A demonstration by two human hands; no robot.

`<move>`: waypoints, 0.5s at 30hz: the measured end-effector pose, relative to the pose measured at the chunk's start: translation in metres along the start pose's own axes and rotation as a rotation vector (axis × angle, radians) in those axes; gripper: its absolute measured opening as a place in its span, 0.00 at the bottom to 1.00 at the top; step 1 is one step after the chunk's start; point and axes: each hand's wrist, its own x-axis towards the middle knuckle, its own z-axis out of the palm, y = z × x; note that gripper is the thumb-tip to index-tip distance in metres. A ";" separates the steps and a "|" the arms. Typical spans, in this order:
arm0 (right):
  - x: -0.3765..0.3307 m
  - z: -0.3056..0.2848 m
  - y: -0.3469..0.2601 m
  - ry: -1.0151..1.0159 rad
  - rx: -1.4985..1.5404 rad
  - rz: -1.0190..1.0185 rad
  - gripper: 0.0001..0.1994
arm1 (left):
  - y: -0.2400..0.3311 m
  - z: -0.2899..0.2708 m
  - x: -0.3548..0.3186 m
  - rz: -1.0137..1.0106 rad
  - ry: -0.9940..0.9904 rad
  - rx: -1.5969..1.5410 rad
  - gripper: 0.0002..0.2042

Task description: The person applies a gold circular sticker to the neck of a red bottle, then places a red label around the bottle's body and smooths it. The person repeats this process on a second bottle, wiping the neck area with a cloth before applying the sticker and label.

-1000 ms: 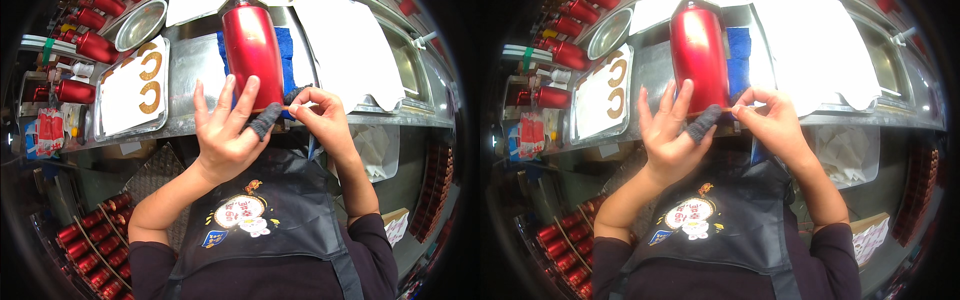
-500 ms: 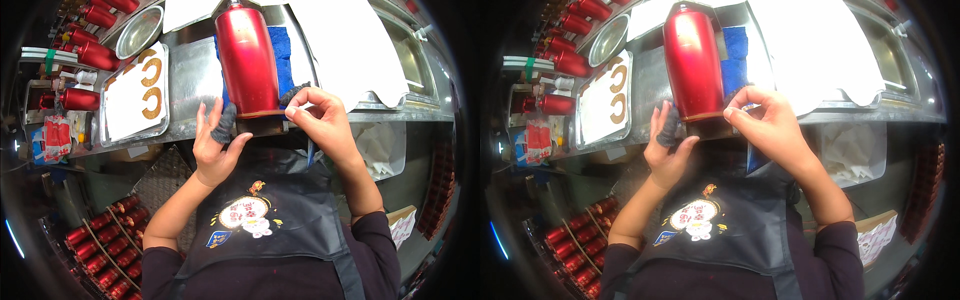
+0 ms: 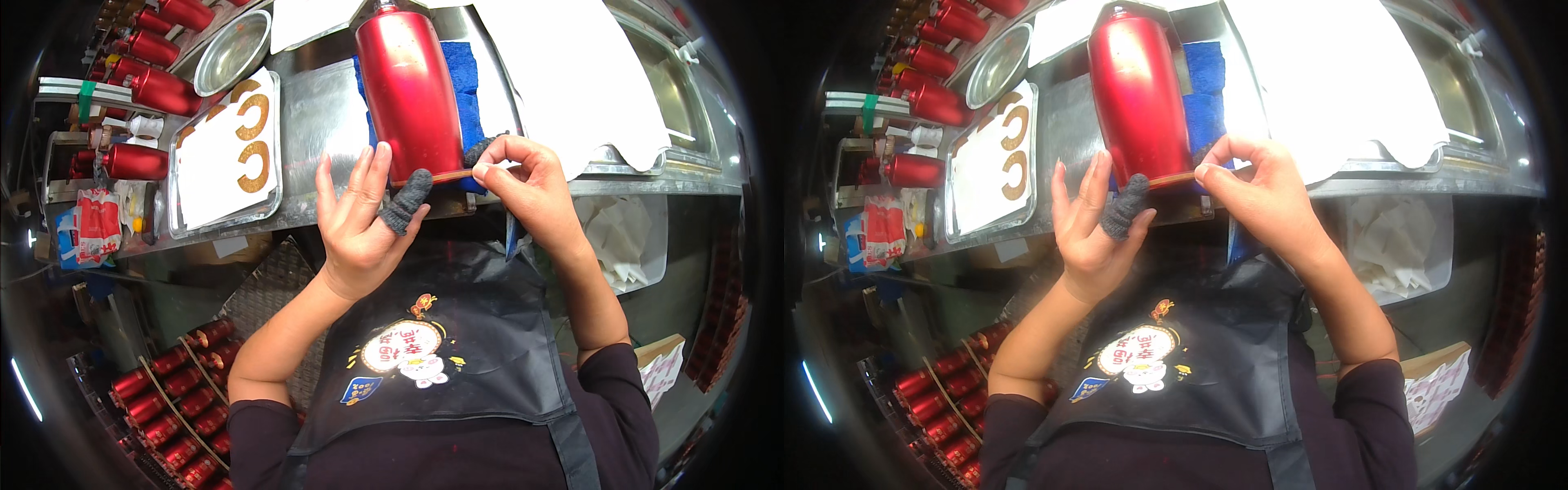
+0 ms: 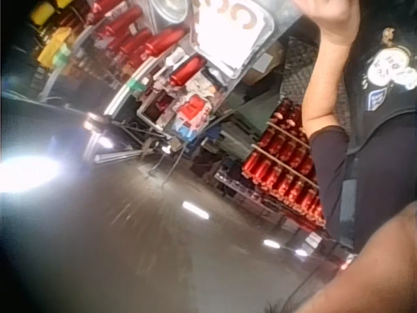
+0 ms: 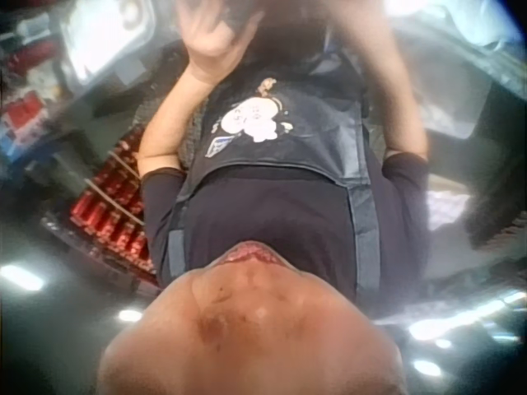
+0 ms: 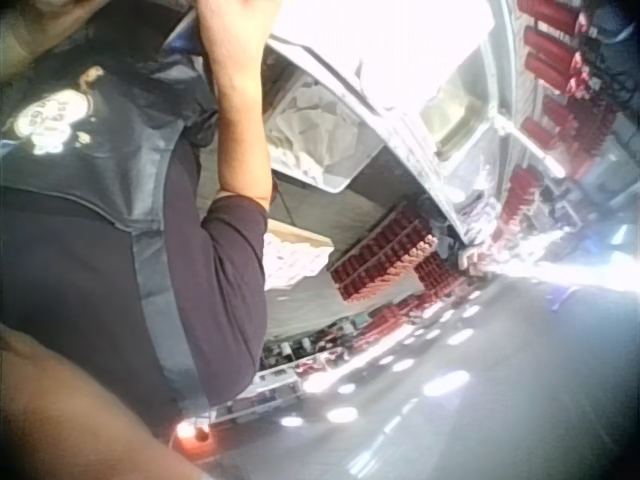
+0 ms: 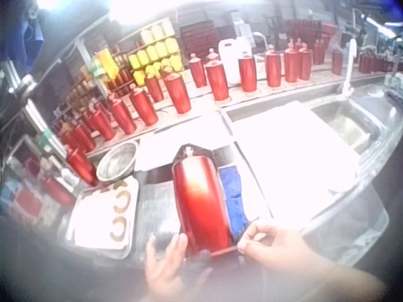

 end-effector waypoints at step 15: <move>-0.001 0.006 0.000 -0.051 0.008 -0.003 0.05 | -0.006 0.011 0.003 -0.239 0.093 -0.258 0.27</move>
